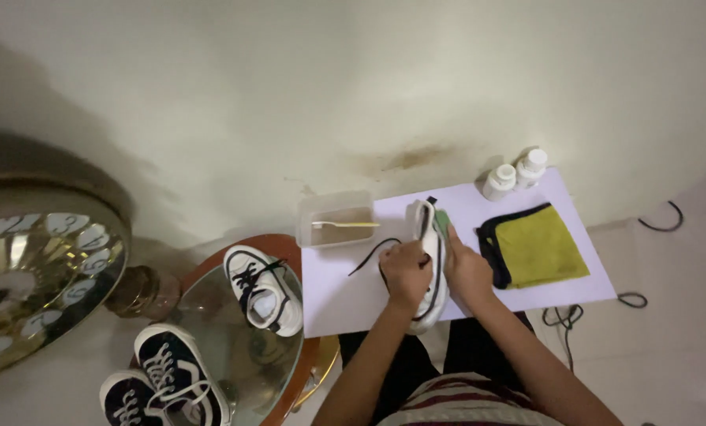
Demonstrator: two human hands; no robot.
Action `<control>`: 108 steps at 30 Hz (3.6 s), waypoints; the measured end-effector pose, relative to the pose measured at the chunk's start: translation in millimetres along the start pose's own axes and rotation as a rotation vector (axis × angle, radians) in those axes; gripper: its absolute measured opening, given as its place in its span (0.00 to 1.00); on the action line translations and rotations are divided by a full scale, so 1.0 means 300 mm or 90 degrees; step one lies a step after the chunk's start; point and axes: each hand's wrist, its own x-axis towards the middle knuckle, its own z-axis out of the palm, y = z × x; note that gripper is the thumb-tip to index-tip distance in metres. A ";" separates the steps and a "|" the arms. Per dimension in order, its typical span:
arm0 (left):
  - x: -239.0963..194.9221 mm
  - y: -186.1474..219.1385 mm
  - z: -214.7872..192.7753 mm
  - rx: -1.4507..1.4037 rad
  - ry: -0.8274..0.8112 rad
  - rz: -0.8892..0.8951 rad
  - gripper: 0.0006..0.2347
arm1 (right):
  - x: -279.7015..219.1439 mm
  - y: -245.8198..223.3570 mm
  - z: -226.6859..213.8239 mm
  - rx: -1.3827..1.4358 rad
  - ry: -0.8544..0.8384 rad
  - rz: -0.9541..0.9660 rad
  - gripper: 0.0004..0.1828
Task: The person scrubs a white sneaker with a green brush, focusing on the toe, sides, and laces. They rotate the shoe to access different areas and continue scrubbing throughout the clip.
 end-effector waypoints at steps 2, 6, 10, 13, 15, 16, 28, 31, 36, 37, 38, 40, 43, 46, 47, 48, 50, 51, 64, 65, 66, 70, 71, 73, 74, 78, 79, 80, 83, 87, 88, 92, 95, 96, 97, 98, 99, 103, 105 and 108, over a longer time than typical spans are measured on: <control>-0.008 -0.014 0.019 -0.028 0.072 0.042 0.07 | 0.092 0.043 0.045 -0.030 0.014 -0.002 0.27; -0.017 0.033 -0.072 -0.085 0.141 0.105 0.08 | 0.032 0.026 -0.015 -0.044 -0.046 -0.002 0.30; -0.046 -0.006 0.032 -0.023 0.146 0.133 0.17 | -0.139 0.137 0.099 -0.064 -0.153 0.015 0.37; -0.045 -0.024 0.078 -0.041 0.152 0.138 0.19 | -0.109 0.149 0.139 -0.169 -0.112 -0.011 0.36; -0.060 -0.046 0.121 -0.025 0.163 0.172 0.24 | 0.008 0.108 0.114 -0.146 -0.083 0.006 0.37; -0.072 -0.037 0.106 -0.028 0.155 0.169 0.24 | 0.049 0.092 0.095 -0.148 -0.089 0.012 0.37; -0.069 -0.079 0.076 -0.122 0.120 0.143 0.25 | -0.196 0.008 0.077 -0.106 -0.145 -0.041 0.34; -0.102 -0.111 0.134 -0.182 0.076 0.084 0.25 | -0.008 -0.018 0.064 -0.105 -0.084 0.021 0.36; -0.118 -0.089 0.097 -0.144 0.067 0.073 0.25 | 0.117 -0.011 0.060 -0.084 -0.075 0.001 0.35; -0.116 -0.087 0.087 -0.143 0.065 0.074 0.25 | 0.037 -0.045 0.035 -0.083 -0.075 0.002 0.35; -0.114 -0.087 0.077 -0.148 0.068 0.080 0.24 | -0.044 -0.082 0.009 -0.088 -0.137 0.012 0.32; -0.109 -0.091 0.087 -0.160 0.083 0.084 0.23 | -0.131 -0.088 0.018 -0.104 -0.192 0.016 0.28; -0.114 -0.113 0.119 -0.164 -0.040 0.057 0.27 | -0.121 -0.062 0.055 -0.114 -0.178 0.010 0.39; -0.111 -0.102 0.096 -0.173 -0.091 0.044 0.25 | 0.028 -0.092 0.008 -0.114 -0.107 0.033 0.35; -0.105 -0.090 0.074 -0.166 -0.089 0.043 0.24 | 0.107 -0.051 0.042 -0.122 -0.072 0.004 0.35; -0.099 -0.078 0.051 -0.159 -0.087 0.041 0.24 | 0.185 -0.010 0.076 -0.131 -0.037 -0.024 0.35; -0.097 -0.079 0.061 -0.157 -0.073 0.038 0.23 | 0.148 -0.002 0.074 -0.145 -0.052 -0.031 0.36; -0.103 -0.079 0.064 -0.156 -0.069 0.036 0.23 | 0.122 0.006 0.075 -0.158 -0.072 -0.029 0.37; -0.099 -0.084 0.074 -0.174 -0.102 -0.053 0.33 | 0.028 0.017 0.115 -0.201 -0.117 -0.045 0.40; -0.095 -0.072 0.051 -0.216 -0.050 -0.086 0.32 | 0.032 -0.019 0.098 -0.203 -0.122 -0.064 0.39; -0.090 -0.059 0.027 -0.256 0.002 -0.119 0.31 | 0.037 -0.056 0.081 -0.206 -0.127 -0.083 0.37; -0.096 -0.062 0.026 -0.279 -0.004 -0.095 0.34 | -0.178 0.010 0.113 -0.208 -0.228 -0.042 0.38; -0.094 -0.054 0.019 -0.285 0.014 -0.082 0.28 | -0.243 0.027 0.117 -0.237 -0.258 -0.019 0.38; -0.094 -0.055 0.027 -0.291 0.035 -0.071 0.23 | -0.281 0.042 0.111 -0.268 -0.288 0.002 0.38; -0.096 -0.064 0.042 -0.288 0.052 -0.052 0.24 | -0.256 0.040 0.101 -0.275 -0.264 -0.015 0.37; -0.096 -0.076 0.073 -0.253 0.067 -0.025 0.26 | -0.020 -0.076 0.042 -0.214 -0.171 -0.053 0.40; -0.097 -0.076 0.081 -0.254 0.067 -0.022 0.26 | 0.029 -0.057 0.071 -0.213 -0.169 -0.051 0.40; -0.098 -0.076 0.088 -0.229 0.080 -0.032 0.27 | 0.078 -0.040 0.099 -0.220 -0.140 -0.084 0.38; -0.087 -0.069 0.049 -0.240 0.069 -0.059 0.29 | 0.046 -0.017 0.112 -0.229 -0.142 -0.106 0.35; -0.094 -0.087 0.058 -0.313 0.022 -0.077 0.30 | -0.269 -0.015 0.041 -0.304 -0.252 -0.053 0.34; -0.090 -0.080 0.041 -0.315 0.026 -0.077 0.30 | -0.275 0.029 0.065 -0.307 -0.250 -0.056 0.34; -0.080 -0.090 0.056 -0.340 0.010 -0.022 0.28 | -0.184 0.046 0.089 -0.231 -0.171 -0.087 0.32; -0.078 -0.072 0.026 -0.305 0.040 -0.006 0.26 | -0.009 -0.003 0.092 -0.209 -0.038 -0.089 0.27; -0.070 -0.062 -0.006 -0.280 0.049 -0.007 0.25 | 0.057 -0.016 0.101 -0.191 0.049 -0.111 0.24; -0.072 -0.059 -0.008 -0.279 0.049 -0.007 0.25 | 0.071 -0.004 0.115 -0.191 0.049 -0.111 0.24; -0.073 -0.056 -0.011 -0.295 0.052 -0.022 0.26 | 0.087 0.007 0.130 -0.162 0.065 -0.132 0.20; -0.072 -0.054 -0.013 -0.310 0.056 -0.038 0.26 | 0.104 0.017 0.144 -0.134 0.080 -0.153 0.18; -0.080 -0.049 -0.034 -0.342 0.043 -0.060 0.25 | -0.212 -0.085 -0.032 -0.205 -0.130 -0.002 0.19; -0.076 -0.046 -0.044 -0.336 0.039 -0.063 0.21 | -0.299 0.072 0.061 -0.284 -0.208 0.012 0.24; -0.075 -0.065 -0.002 -0.363 -0.027 -0.082 0.23 | -0.306 0.059 0.069 -0.289 -0.080 -0.042 0.24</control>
